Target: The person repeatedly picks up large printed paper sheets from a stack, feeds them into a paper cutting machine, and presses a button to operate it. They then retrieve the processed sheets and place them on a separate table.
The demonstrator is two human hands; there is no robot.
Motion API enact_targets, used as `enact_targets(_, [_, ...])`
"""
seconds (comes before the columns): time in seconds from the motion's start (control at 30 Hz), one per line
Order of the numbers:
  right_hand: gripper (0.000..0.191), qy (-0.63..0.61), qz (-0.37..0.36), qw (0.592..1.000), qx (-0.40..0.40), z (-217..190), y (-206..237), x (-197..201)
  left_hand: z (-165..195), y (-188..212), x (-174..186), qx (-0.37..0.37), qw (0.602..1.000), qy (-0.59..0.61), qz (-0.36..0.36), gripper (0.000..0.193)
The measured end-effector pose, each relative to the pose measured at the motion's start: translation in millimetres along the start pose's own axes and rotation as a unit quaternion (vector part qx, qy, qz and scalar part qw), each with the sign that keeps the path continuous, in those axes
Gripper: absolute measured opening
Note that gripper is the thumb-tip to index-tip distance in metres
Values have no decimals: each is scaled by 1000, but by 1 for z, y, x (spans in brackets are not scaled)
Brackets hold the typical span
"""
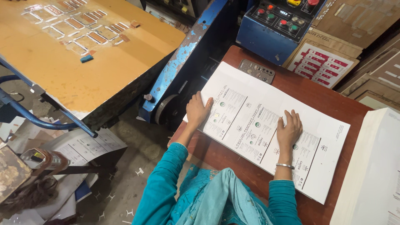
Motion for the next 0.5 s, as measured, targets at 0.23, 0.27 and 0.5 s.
enact_targets(0.23, [42, 31, -34, 999, 1, -2, 2, -7, -3, 1, -6, 34, 999, 3, -38, 74])
enact_targets(0.27, [45, 46, -49, 998, 3, -4, 2, -10, -5, 2, -11, 51, 997, 7, -60, 74])
enact_targets(0.5, [69, 113, -189, 975, 2, -25, 4, -40, 26, -8, -15, -56, 992, -104, -36, 91])
Point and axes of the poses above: each hand's wrist, its own y-axis away from the middle knuckle, its own x-axis out of the back of the hand, z = x × y, the point moved 10 cm from there along -y, towards the middle knuckle, and after that the axes turned 5 degrees about x, right-handed, at the moved point
